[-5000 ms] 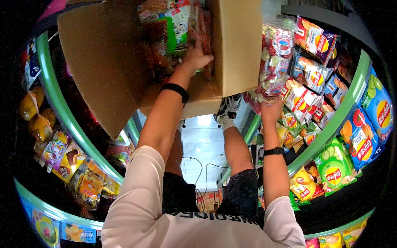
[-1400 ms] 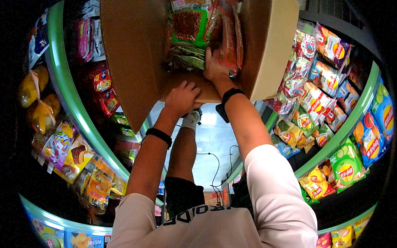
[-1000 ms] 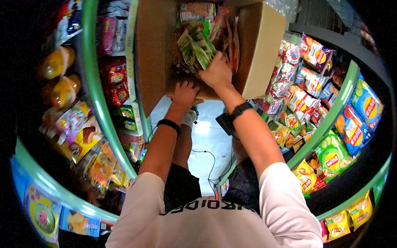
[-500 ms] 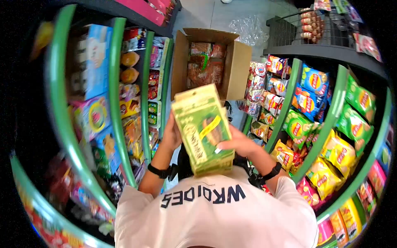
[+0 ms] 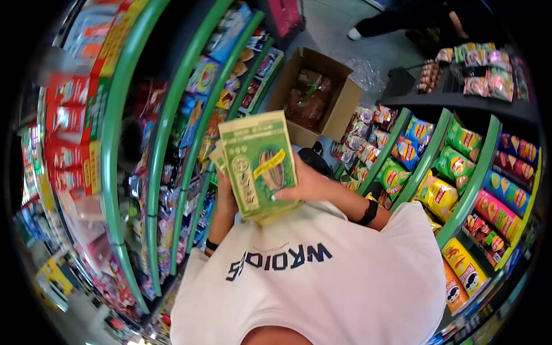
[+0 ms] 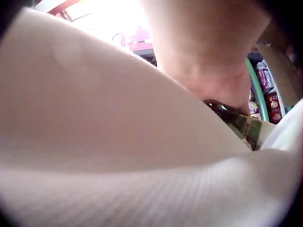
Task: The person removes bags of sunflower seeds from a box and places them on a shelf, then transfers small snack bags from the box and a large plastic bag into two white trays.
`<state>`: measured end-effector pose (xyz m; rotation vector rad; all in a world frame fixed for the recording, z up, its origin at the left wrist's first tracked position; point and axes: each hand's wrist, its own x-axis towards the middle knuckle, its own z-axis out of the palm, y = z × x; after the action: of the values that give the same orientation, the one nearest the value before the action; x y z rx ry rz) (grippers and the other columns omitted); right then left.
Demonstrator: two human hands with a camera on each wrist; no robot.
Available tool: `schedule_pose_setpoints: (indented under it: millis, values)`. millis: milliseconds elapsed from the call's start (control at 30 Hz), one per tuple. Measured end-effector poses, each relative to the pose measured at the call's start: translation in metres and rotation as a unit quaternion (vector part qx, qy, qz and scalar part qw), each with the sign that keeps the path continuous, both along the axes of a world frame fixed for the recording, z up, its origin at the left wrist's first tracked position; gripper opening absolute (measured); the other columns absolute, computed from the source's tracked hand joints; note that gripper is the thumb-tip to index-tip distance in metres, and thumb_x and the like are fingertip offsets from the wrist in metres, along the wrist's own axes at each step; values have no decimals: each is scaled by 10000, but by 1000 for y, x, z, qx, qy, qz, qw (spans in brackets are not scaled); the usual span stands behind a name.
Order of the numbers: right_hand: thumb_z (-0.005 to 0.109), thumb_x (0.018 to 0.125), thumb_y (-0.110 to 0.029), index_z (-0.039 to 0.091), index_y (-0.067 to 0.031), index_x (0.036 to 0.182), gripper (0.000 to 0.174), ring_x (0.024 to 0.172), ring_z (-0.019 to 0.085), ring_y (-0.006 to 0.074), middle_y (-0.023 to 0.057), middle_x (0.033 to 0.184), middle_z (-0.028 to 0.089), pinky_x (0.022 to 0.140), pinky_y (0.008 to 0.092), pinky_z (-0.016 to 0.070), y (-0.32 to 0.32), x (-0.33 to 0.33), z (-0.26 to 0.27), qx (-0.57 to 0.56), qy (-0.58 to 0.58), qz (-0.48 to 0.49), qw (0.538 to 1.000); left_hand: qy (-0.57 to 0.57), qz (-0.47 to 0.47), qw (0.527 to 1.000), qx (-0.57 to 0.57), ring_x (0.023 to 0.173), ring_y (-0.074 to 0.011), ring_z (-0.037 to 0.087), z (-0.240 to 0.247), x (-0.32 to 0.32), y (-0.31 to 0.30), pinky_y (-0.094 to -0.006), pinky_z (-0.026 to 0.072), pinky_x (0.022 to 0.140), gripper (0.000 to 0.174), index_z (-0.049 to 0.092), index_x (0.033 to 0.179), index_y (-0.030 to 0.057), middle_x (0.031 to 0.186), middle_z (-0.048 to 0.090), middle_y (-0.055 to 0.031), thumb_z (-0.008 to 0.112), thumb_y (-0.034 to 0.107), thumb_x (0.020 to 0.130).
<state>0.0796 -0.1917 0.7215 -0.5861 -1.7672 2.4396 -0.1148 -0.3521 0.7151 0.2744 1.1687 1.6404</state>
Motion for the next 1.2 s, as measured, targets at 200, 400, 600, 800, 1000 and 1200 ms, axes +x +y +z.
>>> schedule_pose_setpoints:
  millis: [200, 400, 600, 800, 1000, 1200]
  values:
    - [889, 684, -119, 53, -38, 1574, 1224, 1424, 308, 211, 114, 1543, 319, 1169, 377, 289, 15, -45, -9, -55, -23, 72, 996, -58, -49, 997, -29, 1445, -289, 307, -22, -29, -19, -414, 309, 1166, 1089, -16, 1592, 115, 1578, 276, -158, 751, 401, 873]
    - [900, 651, -77, -24, -43, 1580, 1310, 1450, 270, 235, 124, 1559, 291, 1188, 383, 251, 2, -78, 0, 0, -45, 29, 999, 7, -81, 996, 23, 1443, -297, 302, 10, -58, -8, -401, 302, 1162, 1081, -44, 1585, 81, 1565, 277, -176, 745, 254, 866]
    - [901, 673, -266, -20, -6, 1567, 1310, 1472, 253, 316, 198, 1581, 223, 1192, 400, 258, 10, -103, 29, 228, -34, 32, 973, -47, -118, 992, 14, 1384, -286, 418, 11, -87, 0, -402, 428, 1082, 946, 59, 1586, 102, 1525, 366, -159, 655, 56, 852]
    - [832, 753, -439, -10, 86, 1534, 1264, 1420, 345, 430, 345, 1518, 279, 1157, 397, 324, 27, -123, 44, 356, -136, 65, 922, -117, -101, 988, 2, 1272, -290, 540, -14, -112, 12, -424, 512, 1013, 778, 219, 1547, 82, 1433, 479, -159, 628, 46, 885]
    - [729, 864, -479, 26, 72, 1531, 1115, 1172, 595, 405, 360, 1311, 518, 984, 409, 476, 100, -146, 69, 293, -45, 177, 939, -191, -54, 980, 23, 1218, -322, 592, -17, -127, 29, -433, 511, 1023, 651, 349, 1479, -7, 1406, 525, -192, 620, 124, 903]
    - [668, 962, -342, 408, -22, 1395, 598, 910, 714, 231, 190, 1081, 695, 779, 347, 551, 193, -172, 44, 163, 25, 249, 954, -119, 40, 992, 24, 1240, -349, 564, 0, -118, 55, -474, 456, 1064, 809, 368, 1491, 18, 1405, 531, -188, 672, 319, 805]
